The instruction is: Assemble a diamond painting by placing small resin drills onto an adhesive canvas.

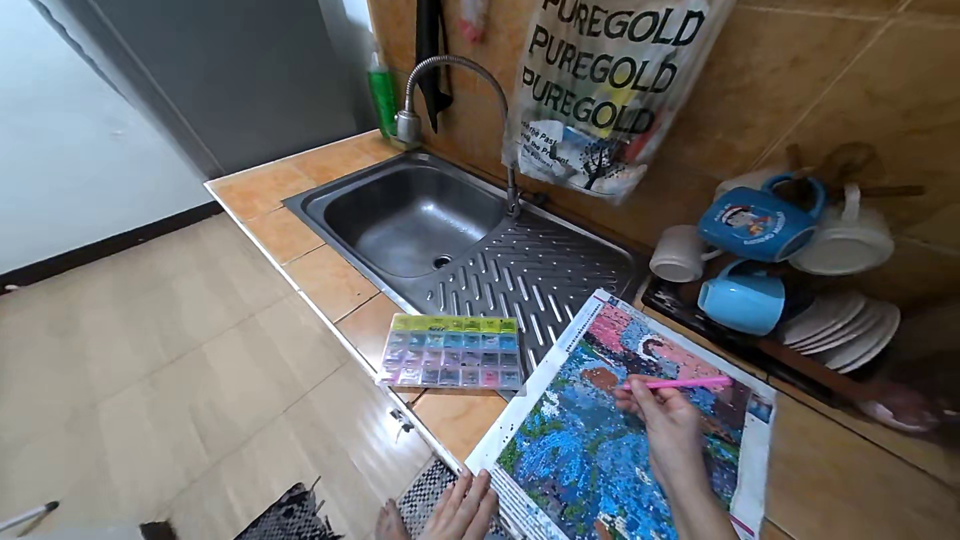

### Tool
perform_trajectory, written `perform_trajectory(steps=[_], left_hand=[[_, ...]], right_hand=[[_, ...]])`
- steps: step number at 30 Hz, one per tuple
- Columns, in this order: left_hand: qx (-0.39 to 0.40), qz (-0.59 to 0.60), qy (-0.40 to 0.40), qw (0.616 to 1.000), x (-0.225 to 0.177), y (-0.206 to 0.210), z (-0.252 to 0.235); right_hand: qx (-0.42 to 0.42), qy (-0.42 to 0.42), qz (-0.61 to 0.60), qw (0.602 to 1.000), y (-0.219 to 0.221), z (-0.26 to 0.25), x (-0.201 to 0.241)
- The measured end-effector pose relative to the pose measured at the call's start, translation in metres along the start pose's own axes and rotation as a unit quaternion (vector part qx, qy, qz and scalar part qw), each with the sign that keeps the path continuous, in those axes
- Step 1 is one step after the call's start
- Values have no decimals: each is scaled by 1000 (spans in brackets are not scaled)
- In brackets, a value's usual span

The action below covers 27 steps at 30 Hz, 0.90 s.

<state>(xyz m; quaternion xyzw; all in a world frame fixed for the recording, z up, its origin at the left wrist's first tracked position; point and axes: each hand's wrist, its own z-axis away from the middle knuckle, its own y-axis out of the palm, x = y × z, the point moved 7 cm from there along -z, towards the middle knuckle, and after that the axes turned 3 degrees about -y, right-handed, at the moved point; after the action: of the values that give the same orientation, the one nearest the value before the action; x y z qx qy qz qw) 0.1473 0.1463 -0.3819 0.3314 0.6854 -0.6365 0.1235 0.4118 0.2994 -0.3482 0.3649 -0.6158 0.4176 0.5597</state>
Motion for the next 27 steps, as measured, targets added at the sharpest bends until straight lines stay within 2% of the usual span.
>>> perform_trajectory(steps=[7, 12, 27], left_hand=[[18, 4, -14, 1000, 0, -1, -2], [16, 3, -13, 1000, 1, -1, -1], [9, -2, -16, 1000, -1, -3, -3]], right_hand=[[50, -121, 196, 972, 9, -4, -7], [59, -154, 222, 961, 13, -5, -5], [51, -164, 266, 949, 7, -3, -8]])
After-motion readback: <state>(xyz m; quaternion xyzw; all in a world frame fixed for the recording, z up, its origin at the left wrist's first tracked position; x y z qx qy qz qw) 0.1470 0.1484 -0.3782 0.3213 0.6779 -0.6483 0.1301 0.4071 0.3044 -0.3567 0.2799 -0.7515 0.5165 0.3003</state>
